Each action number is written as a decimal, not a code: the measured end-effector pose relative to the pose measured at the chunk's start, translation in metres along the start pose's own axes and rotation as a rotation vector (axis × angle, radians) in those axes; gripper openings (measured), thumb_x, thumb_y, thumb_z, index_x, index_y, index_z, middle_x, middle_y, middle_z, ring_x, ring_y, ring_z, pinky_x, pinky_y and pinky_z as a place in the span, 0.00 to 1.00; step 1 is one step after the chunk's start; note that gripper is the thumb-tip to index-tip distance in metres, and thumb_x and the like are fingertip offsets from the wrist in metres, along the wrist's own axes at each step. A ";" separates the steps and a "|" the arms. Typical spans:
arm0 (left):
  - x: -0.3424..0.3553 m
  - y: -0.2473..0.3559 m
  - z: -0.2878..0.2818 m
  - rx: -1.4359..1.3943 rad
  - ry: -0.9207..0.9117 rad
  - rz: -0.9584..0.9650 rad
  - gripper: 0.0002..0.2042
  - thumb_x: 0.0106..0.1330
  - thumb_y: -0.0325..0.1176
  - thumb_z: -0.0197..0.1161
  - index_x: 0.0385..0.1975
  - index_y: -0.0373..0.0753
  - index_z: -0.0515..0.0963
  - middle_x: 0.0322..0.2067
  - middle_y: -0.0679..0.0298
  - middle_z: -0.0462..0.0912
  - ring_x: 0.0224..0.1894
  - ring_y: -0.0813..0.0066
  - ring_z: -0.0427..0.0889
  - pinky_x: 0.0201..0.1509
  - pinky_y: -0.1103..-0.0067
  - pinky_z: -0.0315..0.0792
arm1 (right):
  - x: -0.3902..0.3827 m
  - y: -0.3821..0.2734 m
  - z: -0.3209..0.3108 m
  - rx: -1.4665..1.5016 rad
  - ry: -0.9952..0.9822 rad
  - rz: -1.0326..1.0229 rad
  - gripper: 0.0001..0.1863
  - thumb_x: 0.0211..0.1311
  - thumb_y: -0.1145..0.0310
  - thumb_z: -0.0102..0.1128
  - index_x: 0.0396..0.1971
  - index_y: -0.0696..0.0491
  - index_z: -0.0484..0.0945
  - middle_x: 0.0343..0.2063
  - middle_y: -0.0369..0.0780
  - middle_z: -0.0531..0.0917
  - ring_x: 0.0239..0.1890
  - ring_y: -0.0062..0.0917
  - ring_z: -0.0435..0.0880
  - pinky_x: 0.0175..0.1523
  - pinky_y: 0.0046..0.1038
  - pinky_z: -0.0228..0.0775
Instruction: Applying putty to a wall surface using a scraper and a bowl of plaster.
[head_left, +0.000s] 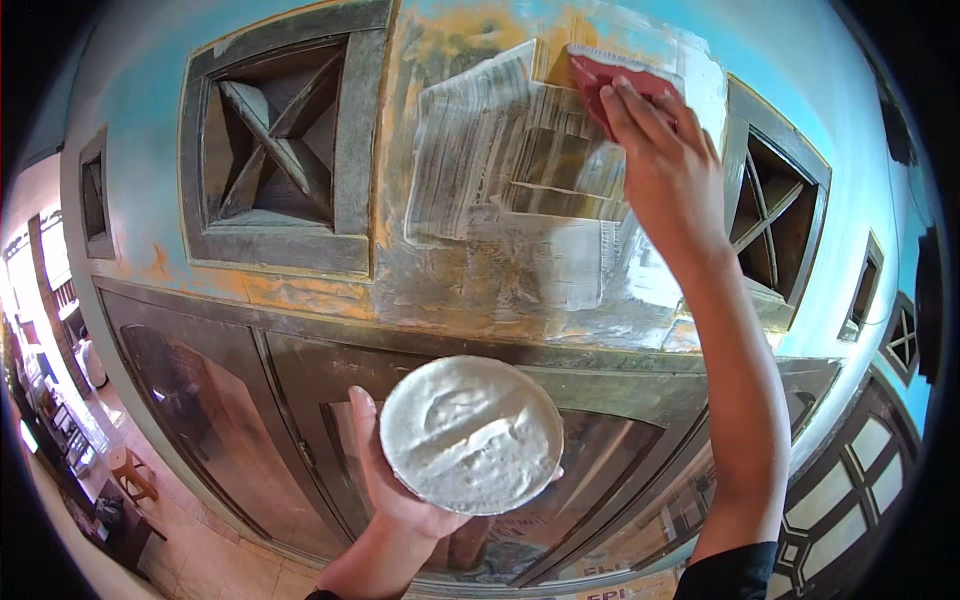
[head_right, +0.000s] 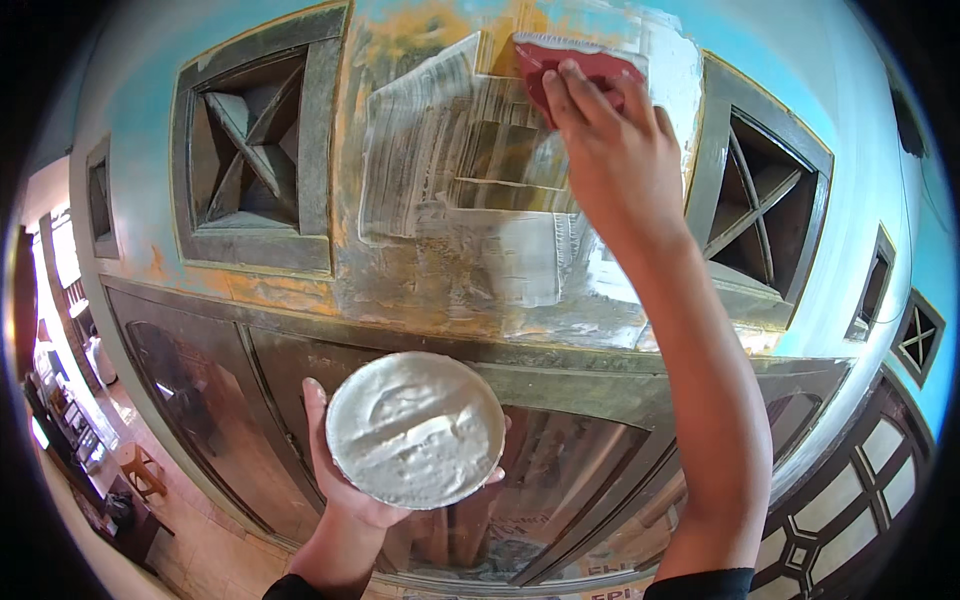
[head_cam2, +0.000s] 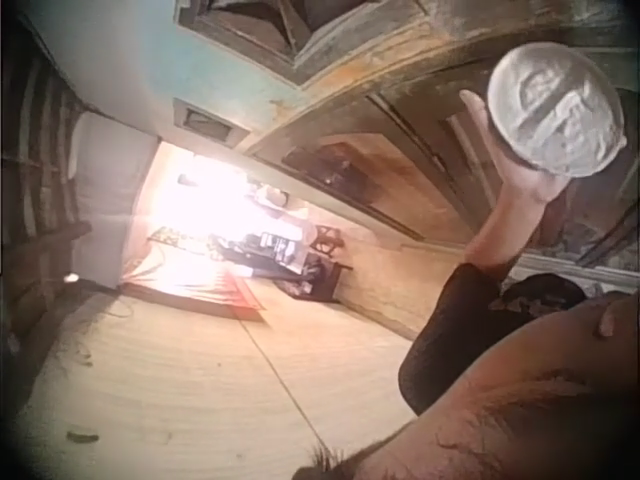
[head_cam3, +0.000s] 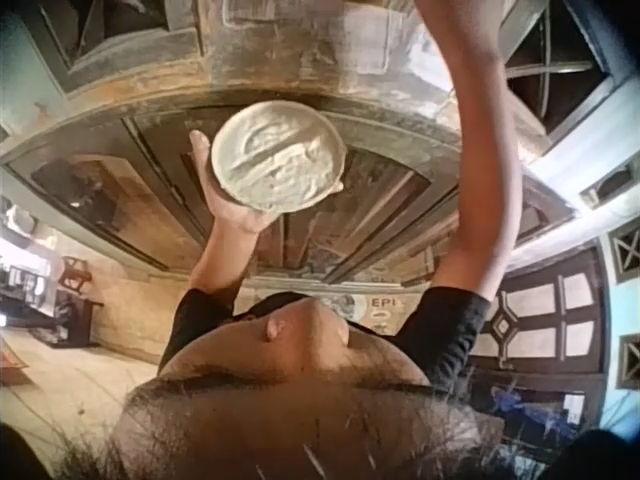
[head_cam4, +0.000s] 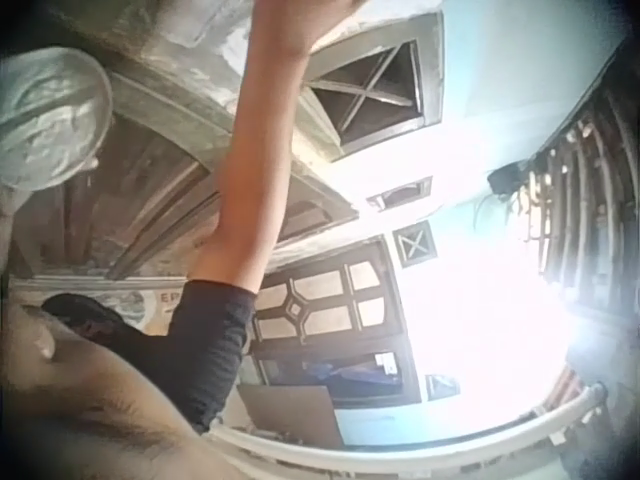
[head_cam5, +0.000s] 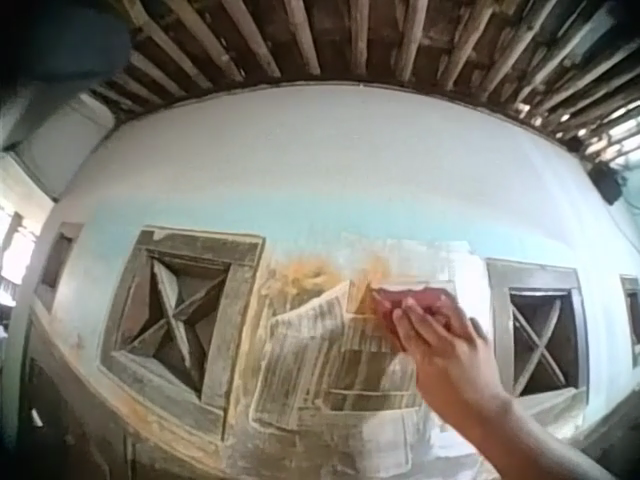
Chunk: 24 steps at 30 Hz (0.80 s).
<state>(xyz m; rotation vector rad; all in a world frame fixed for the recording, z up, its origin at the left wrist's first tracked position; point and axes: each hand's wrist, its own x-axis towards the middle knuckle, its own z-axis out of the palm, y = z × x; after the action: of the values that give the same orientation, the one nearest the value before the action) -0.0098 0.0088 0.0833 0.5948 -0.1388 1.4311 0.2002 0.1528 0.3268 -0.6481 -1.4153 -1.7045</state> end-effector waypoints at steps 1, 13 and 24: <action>0.001 0.002 -0.002 0.060 0.108 0.044 0.46 0.71 0.76 0.36 0.71 0.41 0.69 0.70 0.52 0.72 0.69 0.43 0.72 0.70 0.42 0.65 | -0.006 -0.003 -0.002 0.014 -0.009 -0.007 0.28 0.58 0.73 0.62 0.61 0.46 0.81 0.61 0.30 0.82 0.57 0.33 0.77 0.53 0.35 0.78; 0.016 -0.012 -0.025 -0.167 -0.135 0.101 0.44 0.75 0.71 0.38 0.69 0.34 0.71 0.66 0.47 0.75 0.65 0.41 0.75 0.68 0.47 0.70 | 0.020 0.033 0.005 0.012 0.120 -0.056 0.26 0.59 0.72 0.63 0.60 0.42 0.82 0.59 0.26 0.82 0.57 0.27 0.77 0.52 0.33 0.74; 0.015 -0.008 -0.023 -0.088 -0.061 0.058 0.46 0.70 0.77 0.35 0.74 0.45 0.66 0.75 0.55 0.63 0.74 0.37 0.63 0.64 0.17 0.47 | -0.020 0.036 0.004 0.114 0.038 -0.106 0.27 0.59 0.74 0.63 0.61 0.42 0.82 0.62 0.25 0.81 0.61 0.30 0.76 0.59 0.35 0.73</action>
<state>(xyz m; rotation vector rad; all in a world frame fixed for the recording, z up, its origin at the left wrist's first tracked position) -0.0060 0.0327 0.0675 0.5657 -0.2678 1.4561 0.2406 0.1603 0.3312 -0.4829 -1.5311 -1.6938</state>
